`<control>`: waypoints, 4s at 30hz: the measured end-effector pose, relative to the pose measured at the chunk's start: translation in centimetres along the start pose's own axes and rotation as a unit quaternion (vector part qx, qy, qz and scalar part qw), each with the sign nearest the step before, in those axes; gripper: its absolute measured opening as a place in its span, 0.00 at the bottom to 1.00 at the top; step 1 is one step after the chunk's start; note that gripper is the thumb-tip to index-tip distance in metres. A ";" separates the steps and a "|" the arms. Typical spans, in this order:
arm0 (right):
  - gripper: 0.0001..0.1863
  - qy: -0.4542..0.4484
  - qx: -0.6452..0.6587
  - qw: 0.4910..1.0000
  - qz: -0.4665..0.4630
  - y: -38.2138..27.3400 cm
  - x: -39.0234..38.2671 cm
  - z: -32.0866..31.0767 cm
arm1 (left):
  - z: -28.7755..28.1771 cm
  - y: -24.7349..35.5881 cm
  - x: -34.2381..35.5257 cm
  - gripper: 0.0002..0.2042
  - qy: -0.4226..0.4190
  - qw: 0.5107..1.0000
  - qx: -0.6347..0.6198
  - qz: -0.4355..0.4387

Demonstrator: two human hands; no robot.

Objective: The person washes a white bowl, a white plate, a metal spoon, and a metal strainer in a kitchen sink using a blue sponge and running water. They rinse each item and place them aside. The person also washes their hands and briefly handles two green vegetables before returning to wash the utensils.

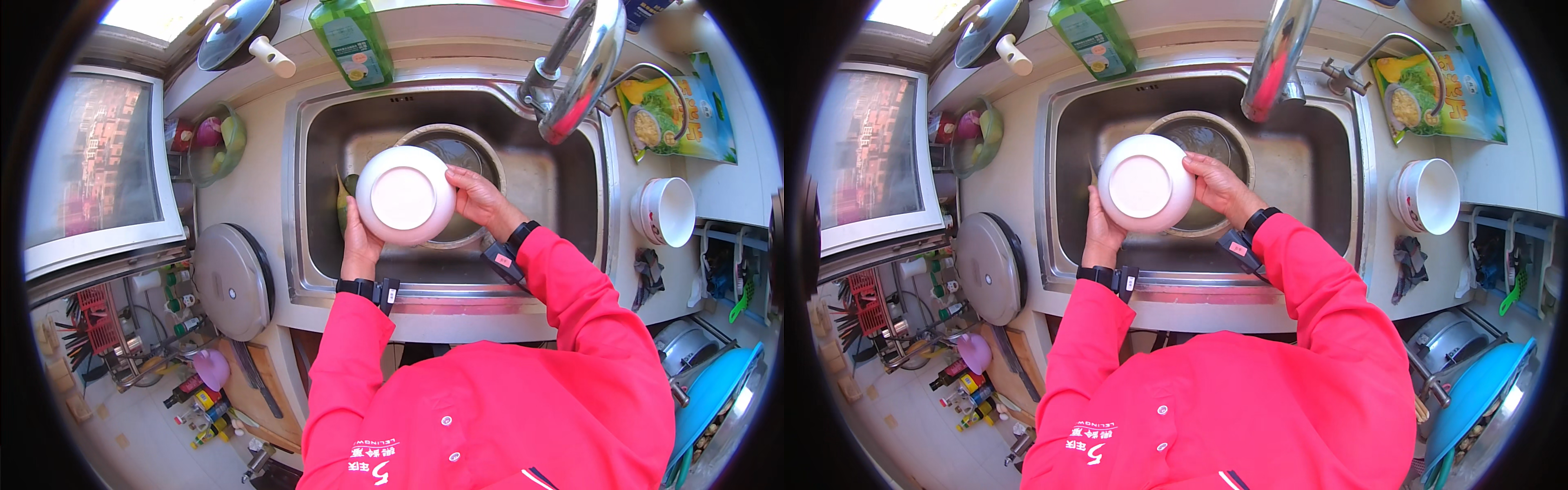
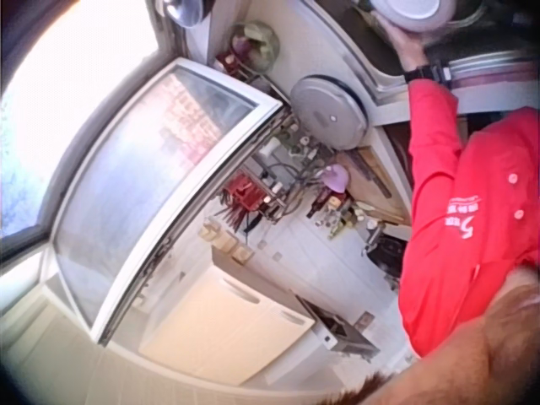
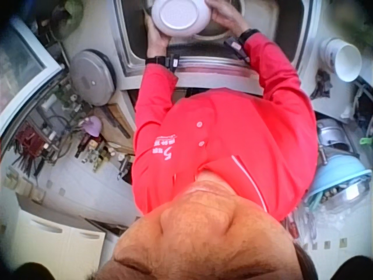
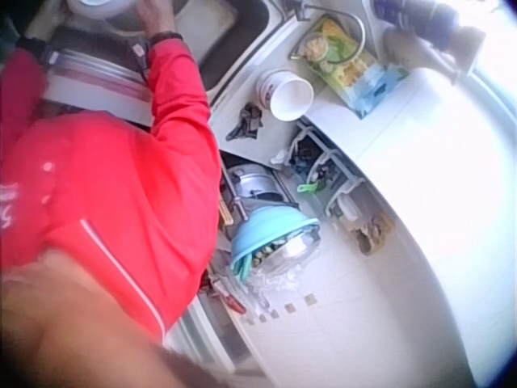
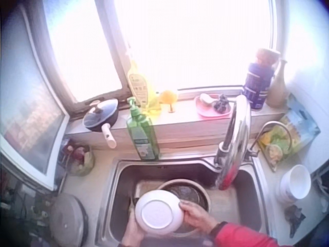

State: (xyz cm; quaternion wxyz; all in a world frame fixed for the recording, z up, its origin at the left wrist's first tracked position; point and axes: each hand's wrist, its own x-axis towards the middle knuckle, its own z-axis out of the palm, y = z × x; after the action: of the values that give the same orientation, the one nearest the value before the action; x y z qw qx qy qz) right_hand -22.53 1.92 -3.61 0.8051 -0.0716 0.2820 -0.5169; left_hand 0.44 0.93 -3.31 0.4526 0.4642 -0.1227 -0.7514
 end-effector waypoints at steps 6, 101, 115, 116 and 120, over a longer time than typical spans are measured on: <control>0.19 0.074 -0.334 0.940 0.004 -0.4 2.6 -2.3 | 1.9 1.0 0.0 0.32 0.081 0.988 0.055 0.119; 0.26 0.081 -0.623 0.678 -0.382 5.0 0.7 3.8 | 5.1 2.9 1.5 0.27 0.210 0.969 -0.097 0.082; 0.16 -0.192 -0.784 0.529 -0.262 3.1 5.4 9.4 | 2.2 0.7 1.6 0.22 0.137 0.987 -0.075 0.046; 0.17 -0.154 -0.776 0.567 -0.229 2.8 5.8 9.2 | 2.6 0.4 1.4 0.22 0.152 0.985 -0.036 0.070; 0.25 -0.090 -0.689 0.719 -0.014 0.6 7.9 6.6 | 4.0 0.4 0.1 0.22 0.168 0.969 0.096 0.152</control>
State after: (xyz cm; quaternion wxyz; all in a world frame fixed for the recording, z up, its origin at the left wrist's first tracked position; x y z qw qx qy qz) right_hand -16.13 -5.85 -1.43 0.5480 -0.6563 0.4854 -0.1826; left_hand -2.61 -0.31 -0.99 0.5289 0.6007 -0.1855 -0.5701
